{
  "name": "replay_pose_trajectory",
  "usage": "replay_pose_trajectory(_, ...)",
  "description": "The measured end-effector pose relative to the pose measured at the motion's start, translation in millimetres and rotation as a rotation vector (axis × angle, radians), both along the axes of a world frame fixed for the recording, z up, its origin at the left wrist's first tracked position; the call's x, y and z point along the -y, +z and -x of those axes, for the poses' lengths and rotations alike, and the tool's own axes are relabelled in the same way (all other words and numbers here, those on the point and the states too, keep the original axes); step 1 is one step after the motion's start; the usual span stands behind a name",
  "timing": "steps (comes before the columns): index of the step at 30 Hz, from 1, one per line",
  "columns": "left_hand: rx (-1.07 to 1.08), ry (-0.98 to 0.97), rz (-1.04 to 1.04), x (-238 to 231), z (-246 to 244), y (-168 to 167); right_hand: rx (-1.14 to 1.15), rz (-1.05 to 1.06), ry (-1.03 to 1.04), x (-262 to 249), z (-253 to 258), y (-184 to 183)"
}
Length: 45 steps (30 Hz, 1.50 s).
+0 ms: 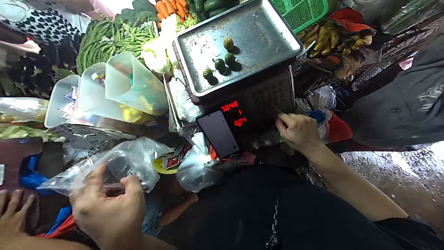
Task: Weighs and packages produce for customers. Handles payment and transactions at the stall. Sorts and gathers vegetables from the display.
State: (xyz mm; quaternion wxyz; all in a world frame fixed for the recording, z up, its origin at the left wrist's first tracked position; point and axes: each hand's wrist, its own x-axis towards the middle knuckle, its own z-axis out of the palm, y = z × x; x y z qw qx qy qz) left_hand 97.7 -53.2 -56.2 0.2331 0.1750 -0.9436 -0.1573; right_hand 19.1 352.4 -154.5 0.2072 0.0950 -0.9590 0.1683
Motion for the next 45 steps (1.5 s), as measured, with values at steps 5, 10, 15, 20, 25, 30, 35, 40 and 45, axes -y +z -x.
replay_pose_trajectory(5, 0.056, -0.002, -0.002, -5, 2, -2, 0.039, 0.002, -0.011, 7, 6, 15)
replay_pose_trajectory(10, 0.046, -0.075, -0.009, 0, 3, -10, 0.030, 0.077, 0.134, 26, -10, 19)
replay_pose_trajectory(15, 0.075, -0.063, -0.035, 3, 3, -19, 0.044, 0.137, 0.494, 67, -30, -16)
replay_pose_trajectory(20, 0.127, -0.046, -0.052, 1, 1, -25, 0.038, 0.081, 0.622, 101, -18, -21)
replay_pose_trajectory(25, 0.138, -0.050, -0.086, 2, -2, -29, 0.002, 0.017, 0.624, 125, -10, -15)
replay_pose_trajectory(30, 0.133, -0.040, -0.082, 9, -7, -36, -0.130, 0.076, 0.625, 116, -22, -23)
replay_pose_trajectory(35, 0.155, -0.044, -0.101, 11, -9, -43, -0.092, 0.026, 0.593, 108, -22, -36)
replay_pose_trajectory(40, 0.169, -0.007, -0.105, 6, -5, -44, -0.170, 0.073, 0.540, 98, -27, -39)
replay_pose_trajectory(45, 0.270, -0.016, -0.086, 9, -2, -49, -0.142, 0.133, 0.502, 87, -24, -30)
